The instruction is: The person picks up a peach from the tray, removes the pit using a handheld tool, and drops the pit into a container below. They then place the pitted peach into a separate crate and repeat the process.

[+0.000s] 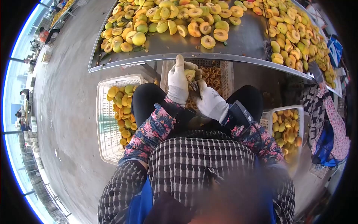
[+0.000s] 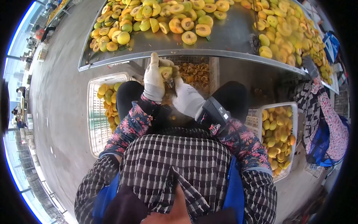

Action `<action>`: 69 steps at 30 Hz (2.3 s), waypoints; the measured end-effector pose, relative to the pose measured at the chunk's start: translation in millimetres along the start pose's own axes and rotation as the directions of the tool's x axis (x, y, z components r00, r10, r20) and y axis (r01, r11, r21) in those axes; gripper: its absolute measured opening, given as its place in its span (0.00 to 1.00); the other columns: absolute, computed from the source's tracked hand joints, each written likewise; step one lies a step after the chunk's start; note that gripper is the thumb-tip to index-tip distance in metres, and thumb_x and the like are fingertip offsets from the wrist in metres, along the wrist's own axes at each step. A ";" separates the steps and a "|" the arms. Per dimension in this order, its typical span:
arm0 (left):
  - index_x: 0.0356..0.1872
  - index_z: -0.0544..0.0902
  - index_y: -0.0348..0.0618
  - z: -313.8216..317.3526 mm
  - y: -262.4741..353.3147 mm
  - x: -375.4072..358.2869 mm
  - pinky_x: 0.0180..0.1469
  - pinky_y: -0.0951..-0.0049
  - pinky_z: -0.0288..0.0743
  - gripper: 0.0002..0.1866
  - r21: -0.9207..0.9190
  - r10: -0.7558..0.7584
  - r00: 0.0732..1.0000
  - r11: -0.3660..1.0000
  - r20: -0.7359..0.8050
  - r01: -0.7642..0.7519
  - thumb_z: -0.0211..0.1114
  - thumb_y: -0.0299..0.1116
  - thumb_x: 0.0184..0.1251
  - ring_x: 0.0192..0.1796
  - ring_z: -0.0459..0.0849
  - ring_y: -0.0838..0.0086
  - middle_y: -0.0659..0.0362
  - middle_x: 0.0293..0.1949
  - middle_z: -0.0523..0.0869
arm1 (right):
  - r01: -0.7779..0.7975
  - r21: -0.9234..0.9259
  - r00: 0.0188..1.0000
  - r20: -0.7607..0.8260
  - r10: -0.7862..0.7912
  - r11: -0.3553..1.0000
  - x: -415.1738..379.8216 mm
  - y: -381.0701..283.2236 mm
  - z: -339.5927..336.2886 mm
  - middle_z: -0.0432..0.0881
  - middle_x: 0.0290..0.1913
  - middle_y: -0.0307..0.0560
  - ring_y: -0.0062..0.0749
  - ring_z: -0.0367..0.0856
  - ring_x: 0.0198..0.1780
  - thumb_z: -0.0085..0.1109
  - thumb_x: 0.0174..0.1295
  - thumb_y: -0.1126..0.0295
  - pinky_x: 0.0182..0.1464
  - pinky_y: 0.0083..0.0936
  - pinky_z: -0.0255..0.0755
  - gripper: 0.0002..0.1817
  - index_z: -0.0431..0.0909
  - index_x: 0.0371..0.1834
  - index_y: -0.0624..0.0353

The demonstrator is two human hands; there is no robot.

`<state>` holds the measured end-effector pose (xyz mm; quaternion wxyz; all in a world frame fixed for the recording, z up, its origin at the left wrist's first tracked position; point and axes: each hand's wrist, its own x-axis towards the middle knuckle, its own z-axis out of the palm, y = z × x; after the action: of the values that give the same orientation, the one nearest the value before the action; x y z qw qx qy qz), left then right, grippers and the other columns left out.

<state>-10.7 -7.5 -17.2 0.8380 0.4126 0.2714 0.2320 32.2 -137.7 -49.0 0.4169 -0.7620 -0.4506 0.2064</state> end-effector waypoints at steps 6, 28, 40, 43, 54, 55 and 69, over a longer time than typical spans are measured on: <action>0.28 0.77 0.36 -4.6 -3.0 8.3 0.37 0.64 0.81 0.27 0.220 -0.034 0.999 0.975 -0.001 0.033 0.49 0.53 0.77 0.32 0.85 0.63 0.52 0.30 0.81 | -0.073 -0.082 0.996 0.042 0.076 0.994 -2.5 -5.2 -9.2 0.80 0.33 0.69 0.64 0.80 0.39 0.55 0.63 0.69 0.39 0.47 0.72 0.22 0.64 0.56 0.71; 0.28 0.77 0.38 -0.1 -2.7 4.3 0.38 0.68 0.78 0.27 0.148 -0.090 0.996 0.985 -0.026 0.093 0.48 0.54 0.76 0.34 0.85 0.64 0.53 0.30 0.82 | -0.204 -0.179 0.956 0.176 0.236 0.962 -1.3 -9.9 -15.7 0.83 0.42 0.65 0.58 0.82 0.47 0.51 0.66 0.64 0.47 0.45 0.74 0.23 0.62 0.60 0.65; 0.36 0.79 0.37 -14.7 2.8 17.4 0.46 0.66 0.80 0.29 0.023 -0.239 0.967 0.971 0.092 0.238 0.43 0.56 0.77 0.40 0.85 0.64 0.52 0.32 0.83 | -0.134 -0.177 0.980 0.124 0.158 0.975 -0.4 4.9 -10.1 0.82 0.42 0.67 0.59 0.81 0.47 0.53 0.63 0.70 0.48 0.45 0.74 0.22 0.64 0.60 0.66; 0.41 0.78 0.37 -10.9 -2.4 8.7 0.48 0.64 0.81 0.28 -0.094 -0.013 0.990 0.995 0.139 0.026 0.43 0.56 0.77 0.41 0.85 0.63 0.51 0.36 0.83 | -0.032 0.062 0.999 0.032 0.030 0.998 1.4 11.7 -4.9 0.81 0.40 0.69 0.63 0.80 0.46 0.55 0.63 0.68 0.47 0.46 0.73 0.20 0.67 0.55 0.66; 0.38 0.75 0.40 -11.4 1.3 8.0 0.44 0.61 0.81 0.27 -0.288 -0.086 0.996 0.955 -0.035 0.072 0.48 0.58 0.75 0.41 0.84 0.61 0.51 0.36 0.83 | -0.020 -0.176 0.993 -0.115 0.000 0.984 5.3 -16.7 -7.3 0.82 0.31 0.62 0.60 0.81 0.34 0.54 0.66 0.61 0.37 0.48 0.74 0.18 0.65 0.49 0.62; 0.38 0.75 0.40 -8.2 3.6 6.1 0.45 0.60 0.81 0.27 -0.291 -0.084 0.996 0.954 -0.039 0.069 0.48 0.58 0.74 0.41 0.84 0.61 0.52 0.36 0.83 | -0.008 -0.210 0.994 -0.112 -0.016 0.978 7.2 -20.6 -10.1 0.82 0.31 0.62 0.60 0.81 0.33 0.53 0.65 0.62 0.37 0.47 0.74 0.17 0.66 0.50 0.62; 0.35 0.79 0.35 -23.8 9.2 -0.5 0.42 0.74 0.79 0.30 0.150 -0.134 0.990 0.981 0.041 0.127 0.43 0.56 0.78 0.35 0.83 0.70 0.54 0.34 0.84 | 0.036 -0.550 0.979 0.186 0.080 0.835 9.6 -14.5 -18.7 0.84 0.37 0.59 0.52 0.84 0.39 0.46 0.64 0.71 0.41 0.43 0.77 0.17 0.67 0.54 0.65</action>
<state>-28.0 10.7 -21.7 0.8254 0.4605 0.2927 0.1453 42.6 -134.2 -25.9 0.1301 -0.8298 -0.5218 0.1490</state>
